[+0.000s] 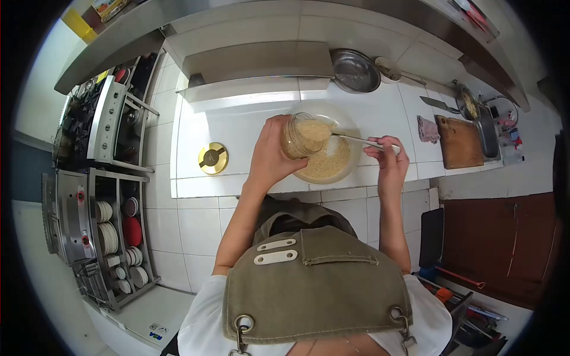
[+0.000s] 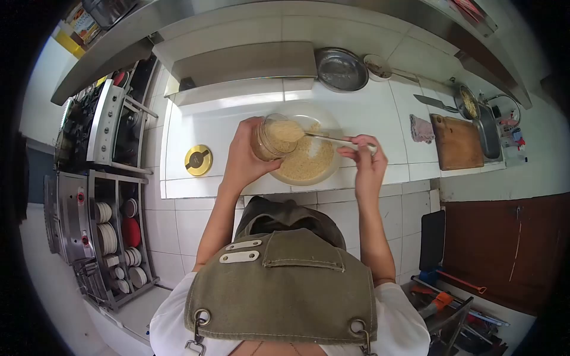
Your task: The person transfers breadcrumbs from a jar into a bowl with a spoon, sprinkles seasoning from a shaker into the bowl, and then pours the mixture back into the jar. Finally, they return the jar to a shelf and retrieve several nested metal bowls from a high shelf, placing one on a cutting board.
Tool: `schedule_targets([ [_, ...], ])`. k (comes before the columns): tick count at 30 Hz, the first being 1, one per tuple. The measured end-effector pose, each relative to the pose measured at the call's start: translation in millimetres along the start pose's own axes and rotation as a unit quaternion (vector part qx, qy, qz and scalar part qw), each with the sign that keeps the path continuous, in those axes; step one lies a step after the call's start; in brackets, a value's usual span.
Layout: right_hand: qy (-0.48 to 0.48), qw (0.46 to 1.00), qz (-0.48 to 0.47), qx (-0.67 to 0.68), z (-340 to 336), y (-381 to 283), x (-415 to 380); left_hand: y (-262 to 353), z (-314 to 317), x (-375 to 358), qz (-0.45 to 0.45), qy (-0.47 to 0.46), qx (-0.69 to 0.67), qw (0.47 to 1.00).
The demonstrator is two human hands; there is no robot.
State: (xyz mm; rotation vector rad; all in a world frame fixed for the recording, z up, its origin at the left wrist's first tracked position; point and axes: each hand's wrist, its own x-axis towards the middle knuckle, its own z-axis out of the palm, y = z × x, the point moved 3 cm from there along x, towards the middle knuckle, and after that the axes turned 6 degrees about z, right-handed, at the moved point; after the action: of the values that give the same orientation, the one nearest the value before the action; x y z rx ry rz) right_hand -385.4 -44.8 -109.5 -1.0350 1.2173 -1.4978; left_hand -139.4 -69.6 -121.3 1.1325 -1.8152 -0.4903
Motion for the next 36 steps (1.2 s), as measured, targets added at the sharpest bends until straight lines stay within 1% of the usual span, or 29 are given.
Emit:
schedule_targets([
  [1, 0.001, 1.0, 0.001, 0.0, 7.1, -1.0, -6.5, -0.3, 0.7, 0.1, -0.013, 0.001, -0.017, 1.0],
  [3, -0.077, 0.986, -0.109, -0.098, 21.0, -8.0, -20.5, -0.4, 0.9, -0.8, -0.023, 0.012, -0.043, 0.999],
  [4, -0.096, 0.971, -0.168, -0.14, 18.5, -6.7, -24.7, -1.0, 0.5, -0.9, -0.031, 0.023, -0.068, 0.997],
  [5, -0.095, 0.971, -0.168, -0.14, 14.6, -4.5, -26.1, -3.7, 1.3, -1.8, -0.03, 0.023, -0.069, 0.997],
  [7, -0.016, 0.975, -0.208, -0.07, 0.1, -3.4, -26.3, -12.2, -0.1, -6.4, -0.025, 0.057, -0.077, 0.995],
  [8, 0.027, 0.982, -0.184, -0.03, -11.9, 4.7, -21.0, -12.9, -2.8, -7.9, -0.023, 0.055, -0.078, 0.995],
  [9, 0.03, 0.982, -0.184, -0.03, -18.3, 9.7, -14.9, -15.2, -7.5, -10.3, -0.047, 0.07, -0.079, 0.993],
  [10, 0.073, 0.99, -0.124, -0.005, -26.3, 17.6, -6.4, -18.3, -12.4, -13.0, -0.072, 0.085, -0.08, 0.991],
  [11, 0.116, 0.991, -0.063, 0.021, -35.2, 28.4, 0.6, -21.8, -15.8, -15.6, -0.071, 0.082, -0.081, 0.991],
  [12, 0.119, 0.992, -0.037, 0.011, -44.8, 45.0, 6.6, -27.5, -19.9, -18.9, -0.078, 0.107, -0.109, 0.985],
  [13, 0.121, 0.992, -0.036, 0.012, -52.0, 62.3, 11.0, -33.4, -24.1, -21.8, -0.086, 0.132, -0.136, 0.978],
  [15, 0.15, 0.988, 0.018, 0.029, -60.2, 90.0, 15.8, -39.3, -31.4, -23.9, -0.09, 0.135, -0.12, 0.979],
  [17, 0.148, 0.988, 0.032, 0.011, -56.7, 97.3, 13.6, -40.5, -40.1, -24.4, -0.088, 0.152, -0.095, 0.98],
  [18, 0.125, 0.992, 0.028, 0.005, -51.1, 97.5, 11.8, -42.9, -42.5, -26.4, -0.104, 0.133, -0.098, 0.981],
  [20, 0.083, 0.996, 0.032, 0.003, -42.7, 100.6, 7.7, -43.3, -44.4, -29.0, -0.115, 0.134, -0.096, 0.98],
  [21, 0.085, 0.996, 0.034, 0.003, -39.7, 101.2, 2.8, -43.7, -44.4, -30.1, -0.123, 0.136, -0.098, 0.978],
  [23, 0.042, 0.997, 0.067, -0.011, -27.8, 100.8, -10.8, -44.7, -41.4, -33.1, -0.126, 0.133, -0.095, 0.979],
  [25, 0.037, 0.995, 0.087, -0.026, -24.6, 102.6, -26.1, -44.6, -39.1, -36.3, -0.13, 0.132, -0.089, 0.979],
  [27, 0.023, 0.992, 0.11, -0.051, -24.8, 107.7, -42.1, -42.4, -38.4, -37.4, -0.111, 0.138, -0.069, 0.982],
  [29, 0.03, 0.992, 0.103, -0.063, -23.6, 107.3, -56.7, -40.7, -39.2, -36.9, -0.111, 0.139, -0.072, 0.981],
  [32, 0.034, 0.99, 0.135, 0.015, -21.0, 112.0, -71.1, -39.7, -39.9, -35.7, -0.103, 0.147, -0.077, 0.981],
  [36, 0.036, 0.988, 0.145, 0.05, -16.9, 114.5, -71.0, -36.0, -39.4, -31.4, -0.104, 0.149, -0.085, 0.98],
])
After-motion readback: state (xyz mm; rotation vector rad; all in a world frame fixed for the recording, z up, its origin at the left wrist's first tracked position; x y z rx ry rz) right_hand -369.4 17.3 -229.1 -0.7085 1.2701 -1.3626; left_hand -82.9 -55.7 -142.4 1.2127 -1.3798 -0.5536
